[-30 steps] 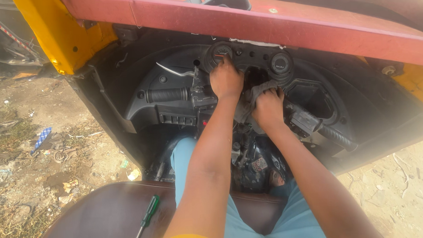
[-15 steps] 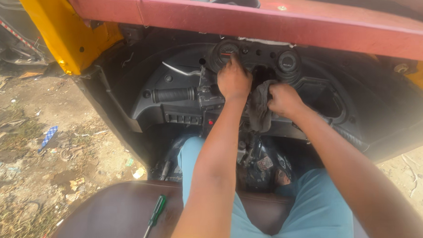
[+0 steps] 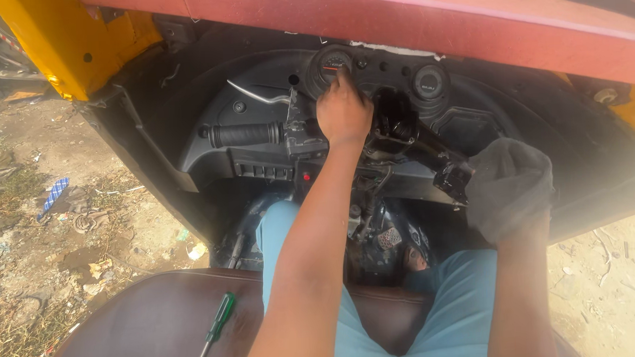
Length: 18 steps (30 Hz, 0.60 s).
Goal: The person removes a plastic dashboard component using a screwdriver, سپس proceeds to clean the internal wiring and components with a cloth while seated inside the vehicle.
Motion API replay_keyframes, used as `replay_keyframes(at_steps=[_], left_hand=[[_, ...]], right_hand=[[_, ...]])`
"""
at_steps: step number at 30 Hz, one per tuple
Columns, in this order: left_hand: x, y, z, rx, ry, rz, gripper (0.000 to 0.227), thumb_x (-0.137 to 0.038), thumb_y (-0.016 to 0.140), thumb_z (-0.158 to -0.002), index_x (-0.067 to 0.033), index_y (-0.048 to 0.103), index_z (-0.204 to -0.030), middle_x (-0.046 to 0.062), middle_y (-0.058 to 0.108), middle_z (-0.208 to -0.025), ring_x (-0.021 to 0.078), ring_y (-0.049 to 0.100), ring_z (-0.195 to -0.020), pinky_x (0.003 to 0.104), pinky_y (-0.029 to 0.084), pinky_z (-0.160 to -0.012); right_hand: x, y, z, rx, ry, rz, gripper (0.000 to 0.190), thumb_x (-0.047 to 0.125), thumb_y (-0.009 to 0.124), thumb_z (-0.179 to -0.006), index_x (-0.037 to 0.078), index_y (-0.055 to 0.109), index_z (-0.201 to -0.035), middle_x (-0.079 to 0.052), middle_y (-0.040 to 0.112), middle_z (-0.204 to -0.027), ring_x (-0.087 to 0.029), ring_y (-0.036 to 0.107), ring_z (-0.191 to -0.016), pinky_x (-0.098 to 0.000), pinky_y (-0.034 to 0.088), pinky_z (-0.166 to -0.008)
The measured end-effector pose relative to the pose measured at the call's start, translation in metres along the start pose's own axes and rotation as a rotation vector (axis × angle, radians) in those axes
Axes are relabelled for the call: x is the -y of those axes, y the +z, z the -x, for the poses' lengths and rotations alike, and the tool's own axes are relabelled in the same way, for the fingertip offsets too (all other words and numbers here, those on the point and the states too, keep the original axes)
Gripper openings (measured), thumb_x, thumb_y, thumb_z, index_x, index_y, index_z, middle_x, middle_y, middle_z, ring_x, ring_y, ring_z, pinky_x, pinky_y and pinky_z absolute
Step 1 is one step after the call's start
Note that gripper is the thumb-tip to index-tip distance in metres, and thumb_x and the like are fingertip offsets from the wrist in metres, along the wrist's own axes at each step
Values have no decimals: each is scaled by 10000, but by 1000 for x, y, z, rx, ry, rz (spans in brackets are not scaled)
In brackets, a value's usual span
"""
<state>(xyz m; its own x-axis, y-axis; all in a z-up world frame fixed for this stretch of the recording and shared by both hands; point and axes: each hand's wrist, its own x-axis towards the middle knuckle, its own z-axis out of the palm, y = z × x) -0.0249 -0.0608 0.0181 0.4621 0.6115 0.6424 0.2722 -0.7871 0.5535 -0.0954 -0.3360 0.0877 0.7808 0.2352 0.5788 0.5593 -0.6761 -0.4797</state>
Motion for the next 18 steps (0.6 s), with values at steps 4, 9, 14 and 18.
replay_keyframes(at_steps=[4,9,14,18], left_hand=[[0,3,0,-47,21,-3,422,-111,651,-804,-3,596,-1207,159,738,-995,350,717,-864,458,539,-779],[0,3,-1,-53,24,-4,378,-106,642,-834,-4,618,-1197,158,747,-1017,350,719,-875,460,539,-797],[-3,-6,2,-27,43,-12,339,-114,663,-781,-3,631,-1099,150,743,-941,365,703,-825,464,530,-772],[-4,-1,2,-25,7,-21,245,-110,653,-810,-27,624,-1039,137,731,-908,352,706,-826,457,531,-802]], right_hand=[[-1,-9,-16,174,-41,186,128,174,623,-1034,87,692,-1098,-180,718,-1056,-391,655,-991,-471,502,-856],[-46,89,-42,261,-423,-157,392,125,654,-703,63,687,-1089,-187,701,-1080,-403,639,-1067,-544,419,-967],[-30,155,-46,344,-505,196,153,80,723,-716,68,730,-868,-163,701,-837,-373,654,-902,-556,380,-933],[-34,164,-61,425,-537,288,121,100,719,-686,64,721,-801,-170,694,-807,-373,658,-836,-500,414,-943]])
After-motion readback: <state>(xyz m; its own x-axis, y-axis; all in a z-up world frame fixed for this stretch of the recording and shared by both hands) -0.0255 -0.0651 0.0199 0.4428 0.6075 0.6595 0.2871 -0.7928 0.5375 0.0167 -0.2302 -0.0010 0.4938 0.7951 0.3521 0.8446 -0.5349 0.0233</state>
